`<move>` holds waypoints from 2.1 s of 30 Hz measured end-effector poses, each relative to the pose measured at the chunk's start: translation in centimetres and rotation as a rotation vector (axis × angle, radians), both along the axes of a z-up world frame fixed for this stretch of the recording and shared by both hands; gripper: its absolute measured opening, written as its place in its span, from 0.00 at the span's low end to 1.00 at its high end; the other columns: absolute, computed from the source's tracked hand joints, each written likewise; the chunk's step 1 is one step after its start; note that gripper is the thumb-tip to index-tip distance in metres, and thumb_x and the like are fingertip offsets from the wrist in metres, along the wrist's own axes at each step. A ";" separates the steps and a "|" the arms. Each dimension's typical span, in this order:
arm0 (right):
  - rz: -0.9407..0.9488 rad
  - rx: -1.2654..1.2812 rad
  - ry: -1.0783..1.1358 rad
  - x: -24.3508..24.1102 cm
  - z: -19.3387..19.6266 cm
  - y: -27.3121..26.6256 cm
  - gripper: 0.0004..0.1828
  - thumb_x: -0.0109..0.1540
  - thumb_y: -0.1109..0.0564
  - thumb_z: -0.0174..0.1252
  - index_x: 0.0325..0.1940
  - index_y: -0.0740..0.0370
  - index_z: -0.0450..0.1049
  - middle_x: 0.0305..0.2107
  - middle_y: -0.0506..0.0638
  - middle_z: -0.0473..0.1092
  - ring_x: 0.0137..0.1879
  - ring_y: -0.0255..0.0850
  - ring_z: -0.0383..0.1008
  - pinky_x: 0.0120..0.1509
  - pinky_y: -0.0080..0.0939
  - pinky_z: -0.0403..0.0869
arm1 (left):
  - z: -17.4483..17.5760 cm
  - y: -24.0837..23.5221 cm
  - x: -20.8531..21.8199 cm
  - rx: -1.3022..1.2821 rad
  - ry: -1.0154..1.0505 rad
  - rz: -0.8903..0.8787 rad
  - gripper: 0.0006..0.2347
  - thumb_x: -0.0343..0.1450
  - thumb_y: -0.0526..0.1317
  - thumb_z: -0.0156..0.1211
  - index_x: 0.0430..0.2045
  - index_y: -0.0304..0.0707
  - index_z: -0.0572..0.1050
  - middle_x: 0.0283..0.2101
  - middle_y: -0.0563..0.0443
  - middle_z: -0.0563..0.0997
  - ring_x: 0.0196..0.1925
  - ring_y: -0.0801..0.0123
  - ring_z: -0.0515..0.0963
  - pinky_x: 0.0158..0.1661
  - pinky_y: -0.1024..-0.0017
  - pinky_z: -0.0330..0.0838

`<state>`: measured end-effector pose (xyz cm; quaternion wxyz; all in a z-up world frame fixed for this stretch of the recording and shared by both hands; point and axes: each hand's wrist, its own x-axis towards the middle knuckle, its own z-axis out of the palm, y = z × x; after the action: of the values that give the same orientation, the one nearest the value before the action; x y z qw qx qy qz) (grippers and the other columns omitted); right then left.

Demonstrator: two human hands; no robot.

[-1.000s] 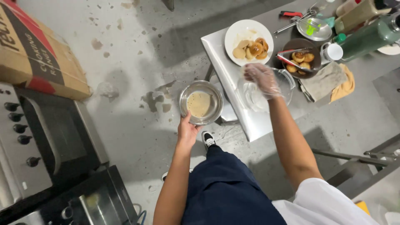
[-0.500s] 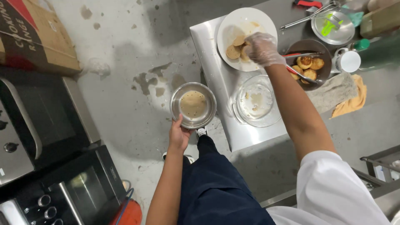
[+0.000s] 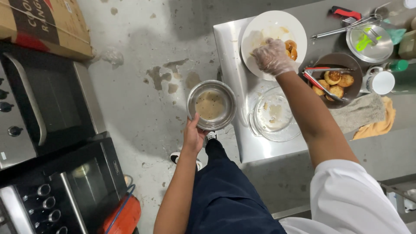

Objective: The person dips round dough pieces into a batter in a metal bowl and places them into a hot frying pan on a gas stove. They repeat this process to fill the pan, then use tongs to flip the cooking items to ensure even browning.

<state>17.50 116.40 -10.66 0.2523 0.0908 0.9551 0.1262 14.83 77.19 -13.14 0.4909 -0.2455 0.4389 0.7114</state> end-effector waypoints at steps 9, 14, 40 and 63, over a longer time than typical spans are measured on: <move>-0.473 -0.306 0.644 3.7 -0.9 4.2 0.15 0.65 0.53 0.57 0.52 0.59 0.81 0.33 0.63 0.77 0.38 0.57 0.78 0.47 0.55 0.74 | -0.1 2.4 0.5 0.128 0.014 -0.048 0.22 0.76 0.45 0.50 0.67 0.50 0.59 0.60 0.45 0.73 0.56 0.58 0.78 0.51 0.56 0.78; -0.656 -0.409 0.703 1.2 -0.5 5.4 0.16 0.61 0.56 0.57 0.52 0.55 0.80 0.44 0.63 0.76 0.50 0.57 0.75 0.57 0.53 0.72 | 0.0 1.6 1.3 0.063 0.014 -0.071 0.22 0.77 0.46 0.49 0.68 0.49 0.58 0.60 0.46 0.73 0.57 0.59 0.78 0.51 0.58 0.79; -0.220 -0.040 0.371 6.5 -1.2 4.1 0.12 0.66 0.49 0.57 0.45 0.57 0.79 0.43 0.56 0.73 0.51 0.53 0.71 0.50 0.52 0.74 | -0.3 1.2 1.4 0.068 0.055 -0.034 0.21 0.79 0.45 0.50 0.67 0.44 0.61 0.58 0.48 0.74 0.53 0.65 0.78 0.48 0.64 0.76; 0.222 -0.740 0.636 6.3 9.9 -14.0 0.21 0.59 0.48 0.66 0.52 0.59 0.79 0.50 0.53 0.77 0.57 0.49 0.78 0.59 0.48 0.77 | 3.8 7.0 1.5 0.106 0.298 -0.173 0.27 0.79 0.52 0.40 0.73 0.48 0.46 0.67 0.40 0.65 0.65 0.54 0.74 0.54 0.57 0.80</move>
<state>23.82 102.45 -0.76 -0.0509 -0.0730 0.9694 -0.2290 16.29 84.21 -9.38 0.4919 -0.0726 0.4882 0.7172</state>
